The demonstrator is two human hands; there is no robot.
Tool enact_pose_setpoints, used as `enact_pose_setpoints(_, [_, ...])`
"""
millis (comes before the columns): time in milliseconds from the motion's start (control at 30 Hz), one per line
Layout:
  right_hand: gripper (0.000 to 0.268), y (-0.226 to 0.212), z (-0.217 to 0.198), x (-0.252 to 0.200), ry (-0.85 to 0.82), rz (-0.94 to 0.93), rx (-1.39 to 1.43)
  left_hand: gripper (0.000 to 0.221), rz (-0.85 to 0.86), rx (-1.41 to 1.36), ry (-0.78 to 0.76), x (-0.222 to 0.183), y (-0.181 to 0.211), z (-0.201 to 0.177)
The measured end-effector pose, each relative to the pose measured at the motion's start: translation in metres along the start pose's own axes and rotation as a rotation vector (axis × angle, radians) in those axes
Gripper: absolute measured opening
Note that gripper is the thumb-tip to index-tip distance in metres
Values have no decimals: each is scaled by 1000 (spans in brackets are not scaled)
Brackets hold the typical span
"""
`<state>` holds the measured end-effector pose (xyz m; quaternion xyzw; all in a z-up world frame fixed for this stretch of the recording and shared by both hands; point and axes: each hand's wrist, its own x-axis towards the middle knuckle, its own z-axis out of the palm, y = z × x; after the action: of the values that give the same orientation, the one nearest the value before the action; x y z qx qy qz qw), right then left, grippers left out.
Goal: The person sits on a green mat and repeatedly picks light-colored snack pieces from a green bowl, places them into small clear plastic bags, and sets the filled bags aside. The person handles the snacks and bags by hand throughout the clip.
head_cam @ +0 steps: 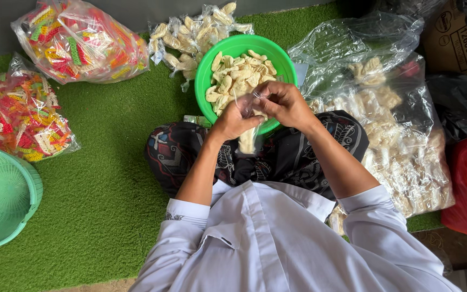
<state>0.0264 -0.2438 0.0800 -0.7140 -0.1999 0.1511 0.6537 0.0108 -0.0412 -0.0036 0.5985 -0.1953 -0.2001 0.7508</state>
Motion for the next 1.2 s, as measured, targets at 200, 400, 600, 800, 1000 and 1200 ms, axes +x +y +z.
enact_pose_setpoints(200, [15,-3,-8,-5,-24,89,272,11,13,36,-114,-8,11,4])
enact_pose_setpoints(400, [29,2,1,-12,8,-201,-557,25,-154,455,81,-22,20,2])
enact_pose_setpoints(600, [14,14,4,-10,101,-1,-275,19,331,721,223,-30,55,8])
enact_pose_setpoints(800, [13,11,8,-12,48,159,-124,10,252,1130,379,-36,82,7])
enact_pose_setpoints(1000, [15,27,35,-25,154,231,97,16,354,649,710,-27,68,11])
enact_pose_setpoints(1200, [8,93,39,-37,-151,371,974,16,366,213,457,-30,73,48])
